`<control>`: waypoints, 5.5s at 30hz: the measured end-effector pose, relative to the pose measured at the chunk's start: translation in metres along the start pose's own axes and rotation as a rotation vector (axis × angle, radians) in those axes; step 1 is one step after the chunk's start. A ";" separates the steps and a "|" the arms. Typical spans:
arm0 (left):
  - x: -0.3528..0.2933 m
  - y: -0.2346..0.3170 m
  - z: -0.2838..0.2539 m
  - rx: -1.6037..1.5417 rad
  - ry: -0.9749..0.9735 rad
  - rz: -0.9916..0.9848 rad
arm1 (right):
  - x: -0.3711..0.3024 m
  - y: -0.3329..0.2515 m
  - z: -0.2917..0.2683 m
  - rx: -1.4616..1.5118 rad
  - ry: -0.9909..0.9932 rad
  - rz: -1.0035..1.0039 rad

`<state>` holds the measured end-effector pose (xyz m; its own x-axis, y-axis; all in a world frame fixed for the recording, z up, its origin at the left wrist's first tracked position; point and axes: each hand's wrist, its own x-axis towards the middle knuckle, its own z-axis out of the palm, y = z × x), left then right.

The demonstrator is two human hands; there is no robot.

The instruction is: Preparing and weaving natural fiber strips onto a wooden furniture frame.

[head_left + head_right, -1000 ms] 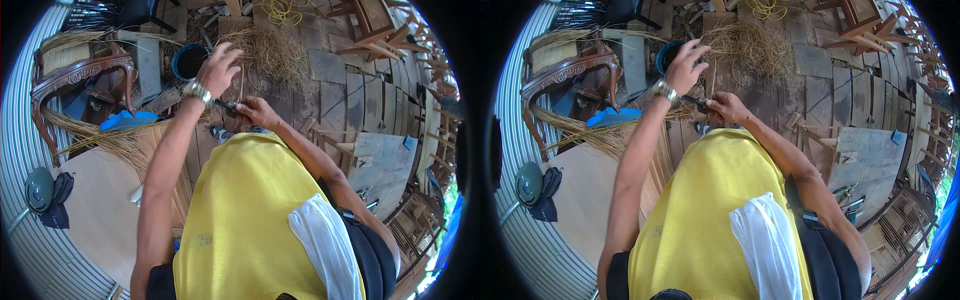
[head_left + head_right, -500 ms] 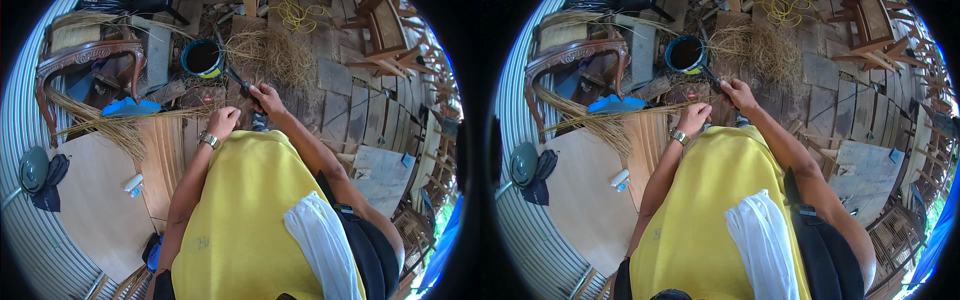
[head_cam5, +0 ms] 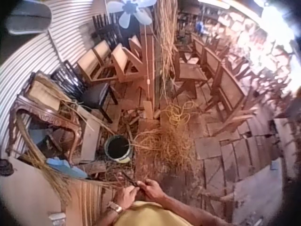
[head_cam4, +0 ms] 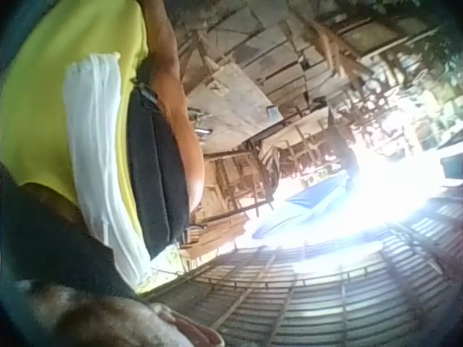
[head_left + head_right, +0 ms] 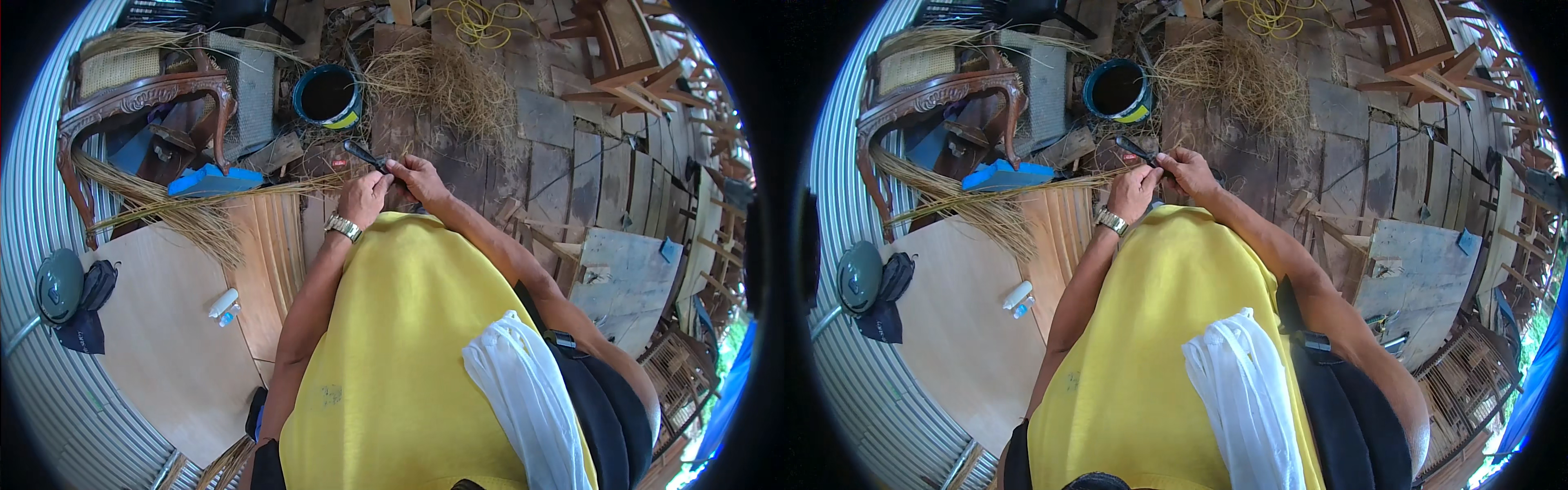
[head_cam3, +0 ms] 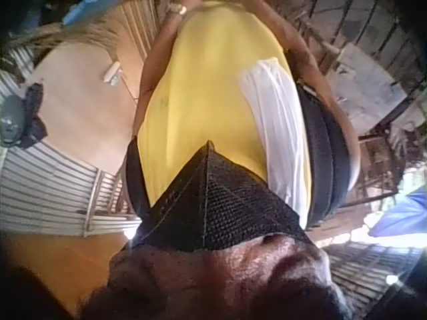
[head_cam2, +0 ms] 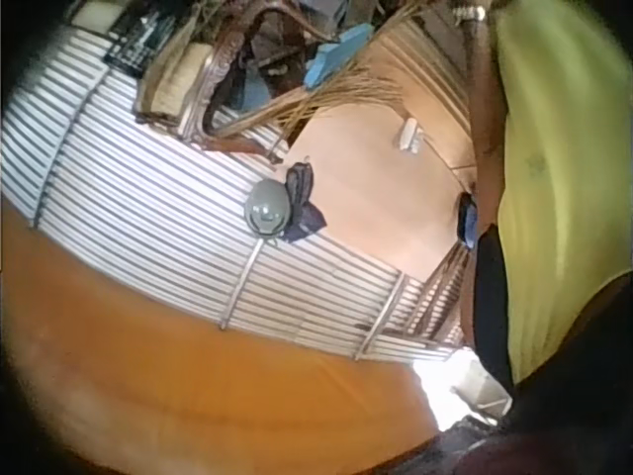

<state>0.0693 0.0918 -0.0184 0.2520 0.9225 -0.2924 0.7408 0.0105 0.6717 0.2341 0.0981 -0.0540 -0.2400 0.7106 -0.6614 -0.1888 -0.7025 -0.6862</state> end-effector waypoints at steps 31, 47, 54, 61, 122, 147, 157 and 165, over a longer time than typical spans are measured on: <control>-0.016 -0.044 0.012 -0.460 -0.411 -0.460 | 0.007 0.027 -0.017 -0.147 0.149 -0.076; -0.042 -0.029 0.026 -0.433 -0.083 -0.272 | -0.003 0.019 -0.005 -0.194 0.064 -0.033; -0.062 -0.010 0.008 -0.149 0.246 0.016 | 0.017 0.026 -0.008 -0.285 0.008 0.023; -0.255 -0.116 -0.111 -0.386 0.197 -0.393 | 0.043 -0.093 -0.226 -0.188 0.513 -0.167; 0.034 -0.005 0.041 -0.528 -0.217 -0.141 | 0.019 -0.020 -0.036 -0.105 0.288 -0.158; -0.023 -0.012 0.017 -0.090 -0.055 -0.107 | 0.014 -0.015 -0.029 -0.581 -0.052 -0.105; -0.132 -0.132 -0.110 -0.007 -0.300 -0.383 | 0.020 -0.039 -0.247 -1.246 0.444 -0.111; -0.327 -0.227 -0.308 0.347 0.086 -0.557 | -0.080 -0.155 -0.470 -1.711 1.113 0.211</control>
<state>-0.3727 -0.0932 0.1341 -0.2667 0.8427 -0.4676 0.9074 0.3831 0.1728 0.7299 0.1692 -0.0373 0.5520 0.8186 -0.1586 0.8128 -0.4859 0.3212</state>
